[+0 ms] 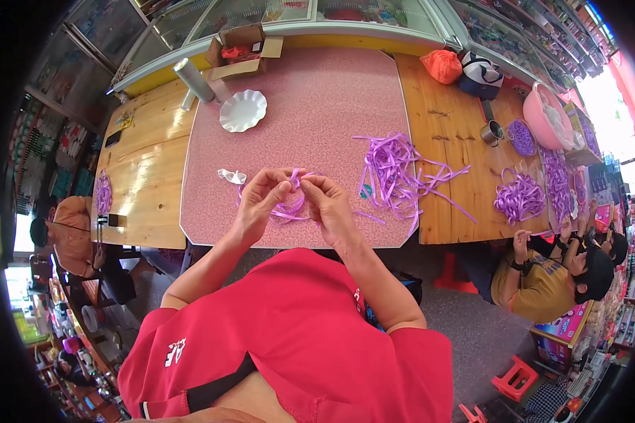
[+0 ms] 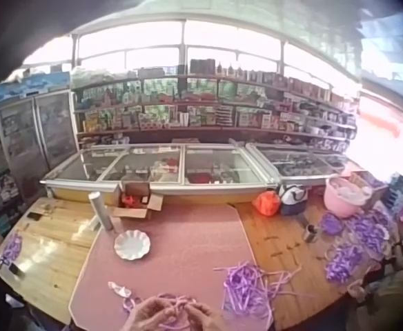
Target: The recorder is assembling or sorting purple ribbon loops at a workbench.
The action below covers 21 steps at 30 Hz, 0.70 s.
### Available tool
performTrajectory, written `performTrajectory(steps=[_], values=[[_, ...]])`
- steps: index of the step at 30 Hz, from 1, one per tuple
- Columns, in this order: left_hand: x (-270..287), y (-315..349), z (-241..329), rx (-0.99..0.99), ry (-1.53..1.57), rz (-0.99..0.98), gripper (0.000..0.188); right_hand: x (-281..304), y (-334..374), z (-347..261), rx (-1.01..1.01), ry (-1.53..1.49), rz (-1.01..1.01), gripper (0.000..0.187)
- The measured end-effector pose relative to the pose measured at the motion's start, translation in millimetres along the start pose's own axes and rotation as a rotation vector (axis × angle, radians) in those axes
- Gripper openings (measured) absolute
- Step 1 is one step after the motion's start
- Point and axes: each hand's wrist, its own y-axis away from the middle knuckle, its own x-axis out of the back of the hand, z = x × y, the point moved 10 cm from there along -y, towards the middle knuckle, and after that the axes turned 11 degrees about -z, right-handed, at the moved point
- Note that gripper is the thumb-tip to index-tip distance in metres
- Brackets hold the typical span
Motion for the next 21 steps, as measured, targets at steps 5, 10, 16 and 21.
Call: performTrajectory(steps=[5,10,16,21], values=[[-21,2,46,-0.373,-1.084,-0.034,0.017,-12,8,-22,0.180,0.281,0.054,0.021],[-36,2,50,-0.395,-1.303,-0.094,0.017,-1,6,-17,0.158,0.252,0.132,0.019],[-42,-3,46,-0.397,-1.297,-0.241,0.017,10,-1,-11,0.023,0.200,0.081,0.018],[-40,-5,39,-0.360,-1.206,-0.309,0.015,2,-12,3,-0.112,0.024,-0.034,0.020]])
